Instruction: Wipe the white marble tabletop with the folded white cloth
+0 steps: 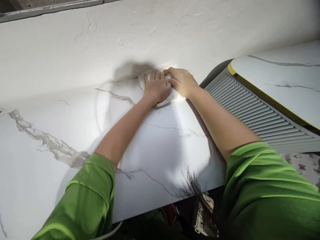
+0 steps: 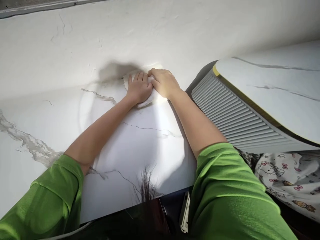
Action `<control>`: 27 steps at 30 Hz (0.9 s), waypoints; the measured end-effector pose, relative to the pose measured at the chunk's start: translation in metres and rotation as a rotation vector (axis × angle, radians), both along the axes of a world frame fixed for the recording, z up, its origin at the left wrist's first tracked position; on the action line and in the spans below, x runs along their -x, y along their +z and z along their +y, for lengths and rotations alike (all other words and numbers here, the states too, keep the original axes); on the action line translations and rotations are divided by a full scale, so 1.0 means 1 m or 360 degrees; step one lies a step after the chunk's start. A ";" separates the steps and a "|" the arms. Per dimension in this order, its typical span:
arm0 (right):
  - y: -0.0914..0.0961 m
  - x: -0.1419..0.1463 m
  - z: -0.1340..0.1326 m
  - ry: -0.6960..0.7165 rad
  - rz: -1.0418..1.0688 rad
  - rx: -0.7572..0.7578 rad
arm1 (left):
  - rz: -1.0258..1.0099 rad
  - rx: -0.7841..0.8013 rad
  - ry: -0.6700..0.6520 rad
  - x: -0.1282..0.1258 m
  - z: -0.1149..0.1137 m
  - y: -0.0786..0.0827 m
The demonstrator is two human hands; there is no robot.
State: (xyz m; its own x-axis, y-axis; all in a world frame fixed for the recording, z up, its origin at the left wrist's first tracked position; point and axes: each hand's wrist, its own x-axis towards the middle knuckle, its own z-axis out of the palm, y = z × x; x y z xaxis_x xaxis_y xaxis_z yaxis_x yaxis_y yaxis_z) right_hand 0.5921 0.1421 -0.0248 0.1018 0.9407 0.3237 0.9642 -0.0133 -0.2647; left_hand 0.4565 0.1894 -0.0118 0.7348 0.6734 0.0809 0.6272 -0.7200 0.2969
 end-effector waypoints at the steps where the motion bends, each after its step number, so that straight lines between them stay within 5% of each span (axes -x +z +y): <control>1: 0.000 0.004 -0.003 -0.0007 -0.0008 -0.0004 | 0.0025 0.0009 0.0013 0.004 -0.004 0.003; 9: -0.001 0.062 -0.058 -0.0004 -0.0090 -0.0065 | 0.0136 -0.0011 -0.0048 0.063 -0.056 0.012; 21: 0.006 0.179 -0.192 0.0106 -0.0098 -0.0096 | 0.0182 0.0009 -0.0144 0.181 -0.182 0.020; 27: 0.006 0.194 -0.188 0.0116 -0.0079 -0.0114 | 0.0166 -0.0007 -0.0151 0.198 -0.183 0.020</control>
